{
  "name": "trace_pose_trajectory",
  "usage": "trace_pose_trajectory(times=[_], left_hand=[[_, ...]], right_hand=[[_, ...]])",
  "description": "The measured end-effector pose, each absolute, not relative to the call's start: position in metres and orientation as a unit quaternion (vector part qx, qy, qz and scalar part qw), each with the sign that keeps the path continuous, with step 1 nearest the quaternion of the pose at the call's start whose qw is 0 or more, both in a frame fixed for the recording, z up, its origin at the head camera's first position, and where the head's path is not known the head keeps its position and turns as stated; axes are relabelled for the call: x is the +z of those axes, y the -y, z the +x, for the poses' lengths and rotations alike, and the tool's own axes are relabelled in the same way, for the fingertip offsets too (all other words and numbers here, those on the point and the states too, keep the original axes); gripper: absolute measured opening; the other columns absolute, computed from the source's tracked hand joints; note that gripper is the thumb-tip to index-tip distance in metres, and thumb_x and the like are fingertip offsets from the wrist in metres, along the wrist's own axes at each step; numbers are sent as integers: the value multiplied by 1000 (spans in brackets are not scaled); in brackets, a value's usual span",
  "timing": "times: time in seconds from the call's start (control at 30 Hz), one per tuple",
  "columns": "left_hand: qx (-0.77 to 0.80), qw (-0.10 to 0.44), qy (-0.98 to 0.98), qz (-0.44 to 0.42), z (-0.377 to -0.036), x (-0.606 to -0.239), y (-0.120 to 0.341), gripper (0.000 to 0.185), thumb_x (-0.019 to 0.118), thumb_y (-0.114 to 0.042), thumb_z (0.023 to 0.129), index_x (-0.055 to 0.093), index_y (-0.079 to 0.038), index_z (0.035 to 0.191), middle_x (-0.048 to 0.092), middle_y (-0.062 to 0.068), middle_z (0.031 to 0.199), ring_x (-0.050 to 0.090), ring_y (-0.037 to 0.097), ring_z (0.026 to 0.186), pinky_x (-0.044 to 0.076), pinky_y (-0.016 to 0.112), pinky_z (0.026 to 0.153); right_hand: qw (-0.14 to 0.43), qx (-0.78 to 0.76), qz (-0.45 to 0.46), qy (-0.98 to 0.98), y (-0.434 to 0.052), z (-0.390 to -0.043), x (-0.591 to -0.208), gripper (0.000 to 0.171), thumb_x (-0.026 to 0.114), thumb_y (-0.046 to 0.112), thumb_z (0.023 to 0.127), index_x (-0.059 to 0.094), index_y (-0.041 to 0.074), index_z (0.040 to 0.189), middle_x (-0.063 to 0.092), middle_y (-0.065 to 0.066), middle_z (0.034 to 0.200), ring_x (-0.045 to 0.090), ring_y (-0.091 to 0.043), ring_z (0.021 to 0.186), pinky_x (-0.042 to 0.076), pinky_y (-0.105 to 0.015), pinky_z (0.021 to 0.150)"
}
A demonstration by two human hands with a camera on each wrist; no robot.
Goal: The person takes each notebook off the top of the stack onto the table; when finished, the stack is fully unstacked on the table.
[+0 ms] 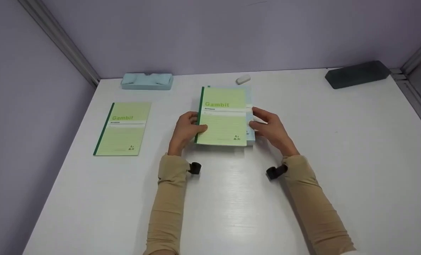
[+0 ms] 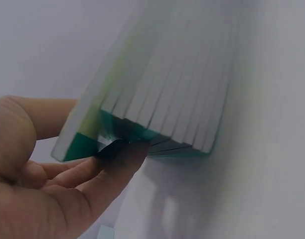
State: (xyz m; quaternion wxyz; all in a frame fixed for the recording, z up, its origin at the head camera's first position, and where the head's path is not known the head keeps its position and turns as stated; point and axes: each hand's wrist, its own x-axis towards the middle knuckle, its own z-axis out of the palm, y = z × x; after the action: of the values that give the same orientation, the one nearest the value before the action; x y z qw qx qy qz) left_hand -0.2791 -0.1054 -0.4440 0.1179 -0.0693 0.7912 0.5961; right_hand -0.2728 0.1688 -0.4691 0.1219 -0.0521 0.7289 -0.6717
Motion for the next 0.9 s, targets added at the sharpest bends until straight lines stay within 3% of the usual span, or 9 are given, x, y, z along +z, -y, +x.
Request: trace_pose_trajectory(times=[0.23, 0.4, 0.57, 0.77, 0.9], left_hand=[[597, 171, -782, -58, -276, -435, 122, 67, 69, 7, 80, 43, -5, 141, 59, 17, 108, 60, 26, 91, 49, 34, 78], [597, 177, -781, -49, -275, -435, 128, 54, 64, -2, 86, 46, -5, 137, 60, 14, 101, 59, 20, 82, 49, 30, 69], [588, 185, -785, -59, -274, -434, 132, 49, 66, -3, 86, 48, -3, 131, 61, 13, 101, 59, 19, 82, 50, 29, 72], [569, 214, -792, -50, -274, -429, 140, 63, 69, -2, 84, 43, -12, 140, 64, 14, 108, 64, 21, 84, 52, 30, 70], [590, 222, -776, -29, -273, -428, 149, 72, 67, -1, 86, 35, -19, 148, 65, 14, 108, 64, 18, 74, 52, 28, 62]], right_hand=[[125, -659, -41, -741, -169, -273, -468, 61, 59, 9, 95, 33, 10, 150, 32, -11, 153, 49, -27, 125, 50, -35, 88], [127, -660, -35, -740, -168, -274, -467, 61, 60, 8, 95, 33, 10, 150, 33, -10, 152, 49, -25, 124, 49, -38, 90], [127, -657, -31, -743, -167, -274, -470, 61, 60, 8, 94, 33, 9, 149, 34, -11, 152, 48, -24, 125, 48, -40, 93], [123, -653, -31, -747, -167, -274, -469, 62, 59, 7, 95, 32, 7, 150, 33, -12, 152, 47, -27, 127, 46, -44, 95], [127, -651, -24, -748, -167, -275, -468, 62, 59, 8, 95, 30, 9, 151, 31, -11, 153, 45, -28, 130, 44, -43, 97]])
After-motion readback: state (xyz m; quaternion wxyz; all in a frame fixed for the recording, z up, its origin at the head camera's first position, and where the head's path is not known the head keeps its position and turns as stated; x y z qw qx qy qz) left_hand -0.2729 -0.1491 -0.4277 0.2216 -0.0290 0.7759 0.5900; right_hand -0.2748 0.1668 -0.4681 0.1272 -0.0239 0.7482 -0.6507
